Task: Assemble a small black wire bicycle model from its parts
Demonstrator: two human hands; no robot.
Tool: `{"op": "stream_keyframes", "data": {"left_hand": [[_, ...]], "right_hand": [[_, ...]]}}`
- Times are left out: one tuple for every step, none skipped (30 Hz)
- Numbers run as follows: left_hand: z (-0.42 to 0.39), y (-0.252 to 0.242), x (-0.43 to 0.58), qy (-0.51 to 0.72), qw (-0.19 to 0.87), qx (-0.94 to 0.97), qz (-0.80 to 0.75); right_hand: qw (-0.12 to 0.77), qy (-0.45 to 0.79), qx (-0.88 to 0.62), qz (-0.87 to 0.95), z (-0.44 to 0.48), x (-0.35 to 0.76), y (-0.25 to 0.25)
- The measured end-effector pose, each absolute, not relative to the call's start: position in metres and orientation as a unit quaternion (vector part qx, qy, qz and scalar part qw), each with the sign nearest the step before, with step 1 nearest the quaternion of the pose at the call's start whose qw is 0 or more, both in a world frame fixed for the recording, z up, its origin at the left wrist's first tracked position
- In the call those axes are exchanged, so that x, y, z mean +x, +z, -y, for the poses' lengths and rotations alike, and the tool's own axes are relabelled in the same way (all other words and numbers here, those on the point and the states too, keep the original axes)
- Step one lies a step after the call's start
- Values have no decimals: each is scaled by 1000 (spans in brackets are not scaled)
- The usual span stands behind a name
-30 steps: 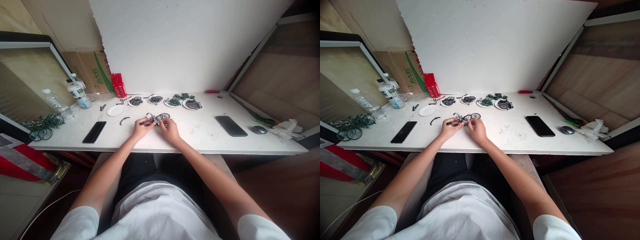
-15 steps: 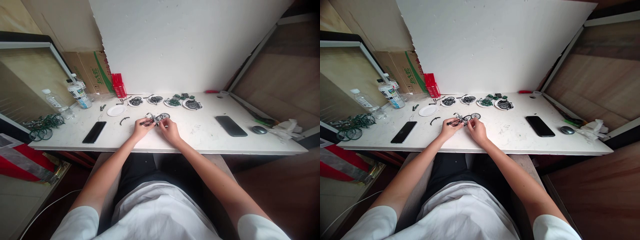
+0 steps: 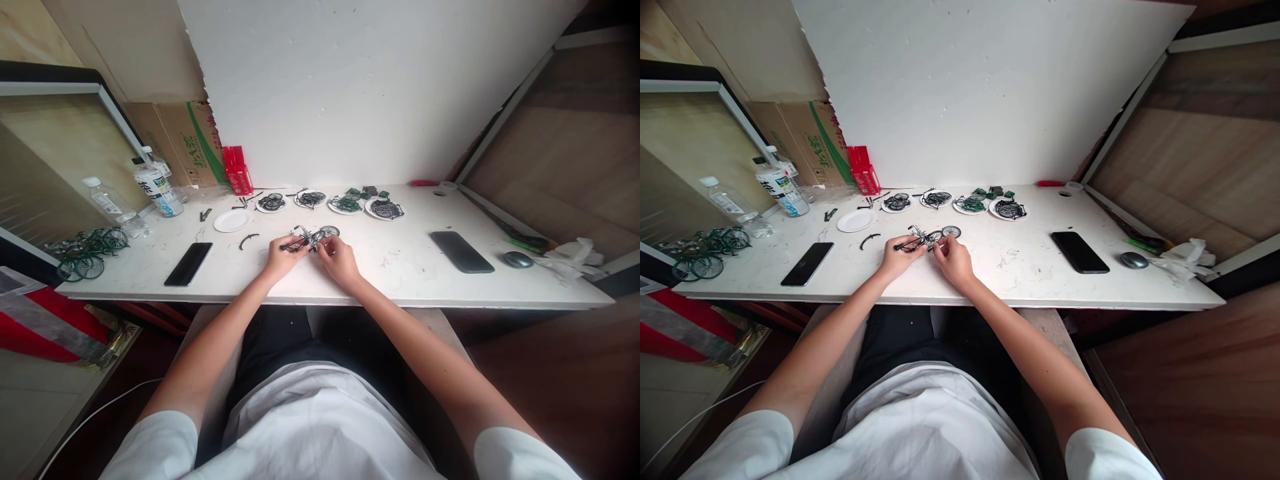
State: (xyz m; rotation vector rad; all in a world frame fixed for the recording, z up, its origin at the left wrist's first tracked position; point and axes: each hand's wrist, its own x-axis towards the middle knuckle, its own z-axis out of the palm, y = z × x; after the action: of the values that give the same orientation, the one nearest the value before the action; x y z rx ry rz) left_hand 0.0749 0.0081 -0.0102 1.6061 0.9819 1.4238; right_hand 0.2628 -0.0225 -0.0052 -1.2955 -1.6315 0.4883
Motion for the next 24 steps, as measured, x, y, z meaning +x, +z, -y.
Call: {"op": "stream_keyframes", "data": {"left_hand": [[-8,-11,75,557,381,630,-385],[-9,-11,75,557,381,630,-385],[-9,-12,75,556,382,630,-384],[-9,-12,75,555,383,631,-383],[-9,-12,75,555,384,631,-382],[-9,-12,75,556,384,631,-380],[-9,-12,74,557,383,633,-379],[-9,-11,74,557,380,634,-378],[-8,-10,74,557,378,636,-378],[-8,-10,74,557,375,637,-378],[-7,-9,74,555,374,639,-379],[-7,-9,74,555,375,639,-378],[-7,-9,74,554,378,639,-377],[-8,-10,74,555,383,636,-375],[-8,-11,74,557,388,633,-373],[-9,-12,74,559,392,629,-372],[-10,-13,74,561,394,626,-372],[-11,-15,74,563,394,623,-374],[-12,-16,74,564,393,622,-376],[-13,-17,74,565,390,622,-378],[-13,-18,74,564,388,622,-379],[-14,-19,74,564,387,623,-380],[-14,-19,73,564,385,624,-380],[-14,-20,73,565,383,624,-380]], "right_hand": [[476,198,-534,670,23,263,-5],[470,200,-538,670,23,263,-4],[463,205,-541,671,23,262,-3],[457,214,-542,672,24,262,-1],[452,224,-543,671,25,262,1],[449,233,-543,671,26,262,2],[446,238,-543,671,26,261,3],[445,238,-543,672,27,261,4],[442,233,-543,674,27,261,4],[440,224,-545,677,27,261,4],[439,214,-548,680,28,261,4],[439,204,-550,681,27,261,3],[442,195,-551,681,27,261,2],[448,190,-550,679,27,261,1],[456,187,-548,676,27,261,1],[463,186,-544,674,27,261,0],[469,187,-541,673,27,262,0],[472,188,-537,673,27,262,-1],[473,190,-535,673,27,262,-1],[472,192,-534,675,26,262,-1],[470,193,-534,676,26,263,-2],[466,193,-536,677,26,263,-2],[461,192,-539,678,25,263,-2],[455,191,-543,680,25,262,-2]]}}
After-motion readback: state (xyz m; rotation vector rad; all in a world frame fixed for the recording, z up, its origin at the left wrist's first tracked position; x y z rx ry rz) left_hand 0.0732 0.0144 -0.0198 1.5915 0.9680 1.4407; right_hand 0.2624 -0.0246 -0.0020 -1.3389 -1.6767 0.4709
